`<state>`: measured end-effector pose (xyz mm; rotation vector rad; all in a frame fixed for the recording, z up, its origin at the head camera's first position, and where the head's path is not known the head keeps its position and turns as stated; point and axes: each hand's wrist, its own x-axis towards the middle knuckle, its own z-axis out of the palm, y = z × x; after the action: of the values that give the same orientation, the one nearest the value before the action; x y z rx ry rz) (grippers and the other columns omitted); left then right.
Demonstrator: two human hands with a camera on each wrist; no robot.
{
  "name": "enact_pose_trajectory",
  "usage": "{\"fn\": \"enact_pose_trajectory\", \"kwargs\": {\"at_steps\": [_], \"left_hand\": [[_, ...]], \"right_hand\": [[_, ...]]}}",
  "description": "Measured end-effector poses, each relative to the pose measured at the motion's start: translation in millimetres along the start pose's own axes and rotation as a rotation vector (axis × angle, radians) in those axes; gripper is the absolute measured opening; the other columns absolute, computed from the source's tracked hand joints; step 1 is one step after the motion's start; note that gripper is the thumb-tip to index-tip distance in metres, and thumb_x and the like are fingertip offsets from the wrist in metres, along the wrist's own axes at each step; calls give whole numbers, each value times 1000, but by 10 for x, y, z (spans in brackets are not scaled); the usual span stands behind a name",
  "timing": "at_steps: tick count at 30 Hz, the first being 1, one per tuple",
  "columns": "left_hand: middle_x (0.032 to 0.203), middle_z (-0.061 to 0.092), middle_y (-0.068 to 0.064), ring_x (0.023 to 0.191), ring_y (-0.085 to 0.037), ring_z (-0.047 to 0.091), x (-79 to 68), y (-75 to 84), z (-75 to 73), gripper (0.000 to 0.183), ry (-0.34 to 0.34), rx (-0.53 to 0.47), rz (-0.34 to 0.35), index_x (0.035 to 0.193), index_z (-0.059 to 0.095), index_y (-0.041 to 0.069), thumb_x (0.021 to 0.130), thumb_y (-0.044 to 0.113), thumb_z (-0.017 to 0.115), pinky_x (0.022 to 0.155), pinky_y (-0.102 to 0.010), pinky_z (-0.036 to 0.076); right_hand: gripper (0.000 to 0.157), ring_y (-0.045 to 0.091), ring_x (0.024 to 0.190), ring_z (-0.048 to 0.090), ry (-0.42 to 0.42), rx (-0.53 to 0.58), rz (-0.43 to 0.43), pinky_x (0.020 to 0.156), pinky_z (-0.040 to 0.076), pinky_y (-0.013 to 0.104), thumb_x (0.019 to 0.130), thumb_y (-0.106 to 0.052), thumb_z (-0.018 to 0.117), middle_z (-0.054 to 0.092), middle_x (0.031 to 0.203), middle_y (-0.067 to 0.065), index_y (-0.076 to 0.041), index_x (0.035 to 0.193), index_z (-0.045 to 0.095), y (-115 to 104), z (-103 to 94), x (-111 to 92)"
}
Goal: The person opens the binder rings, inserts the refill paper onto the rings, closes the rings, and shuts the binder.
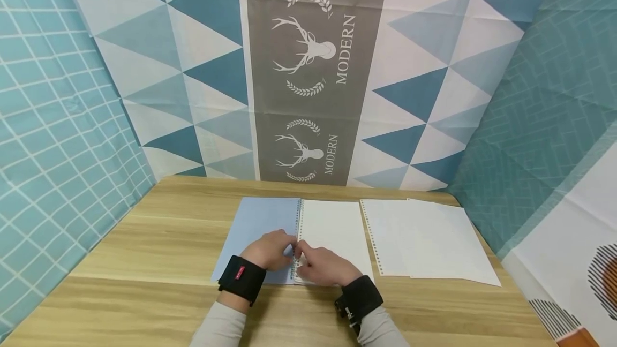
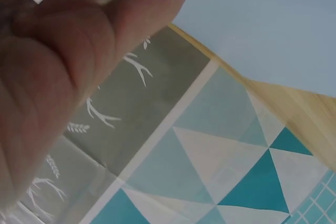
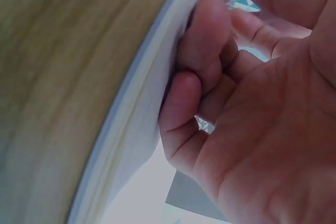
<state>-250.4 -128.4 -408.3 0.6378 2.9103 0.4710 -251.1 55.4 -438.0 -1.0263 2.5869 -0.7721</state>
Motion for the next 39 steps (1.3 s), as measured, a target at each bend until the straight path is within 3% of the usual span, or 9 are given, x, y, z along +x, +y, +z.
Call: {"fn": "enact_pose_trajectory", "kwargs": {"at_steps": [6, 14, 23, 32, 39], "left_hand": [[85, 59, -5, 82, -18, 49, 29, 3, 67, 14, 50, 11, 69, 84, 65, 11, 86, 0, 74, 72, -37, 45], [84, 54, -7, 72, -19, 47, -7, -10, 139, 15, 135, -10, 39, 79, 67, 8, 85, -5, 72, 64, -34, 43], [85, 55, -6, 70, -19, 49, 3, -1, 153, 14, 147, 25, 9, 79, 68, 11, 85, 0, 74, 65, -36, 47], [90, 52, -6, 71, -21, 49, 4, 20, 94, 12, 52, 58, -20, 87, 66, 14, 88, 5, 73, 66, -36, 44], [98, 56, -4, 79, -22, 52, -13, -26, 4, 25, -64, -7, -54, 92, 67, 20, 75, 8, 81, 72, -40, 46]], "right_hand": [[17, 8, 50, 28, -18, 44, 3, 55, 26, 22, 103, -15, 53, 34, 61, -8, -13, 119, 46, 25, -7, 15], [17, 9, 54, 35, -33, 105, 60, 57, 29, 23, 103, -20, 57, 39, 66, -6, -15, 117, 48, 5, -20, 36], [33, 9, 60, 42, -51, 108, 84, 60, 33, 24, 96, -26, 70, 48, 70, -4, -17, 118, 48, -47, -32, 15], [30, 6, 55, 40, -12, 29, 42, 58, 32, 22, 97, -21, 67, 46, 66, -7, -17, 119, 46, -35, 8, 27], [44, 8, 60, 44, -20, 14, 78, 60, 36, 24, 91, -28, 76, 47, 70, -6, -21, 123, 46, -54, 17, 20]]}}
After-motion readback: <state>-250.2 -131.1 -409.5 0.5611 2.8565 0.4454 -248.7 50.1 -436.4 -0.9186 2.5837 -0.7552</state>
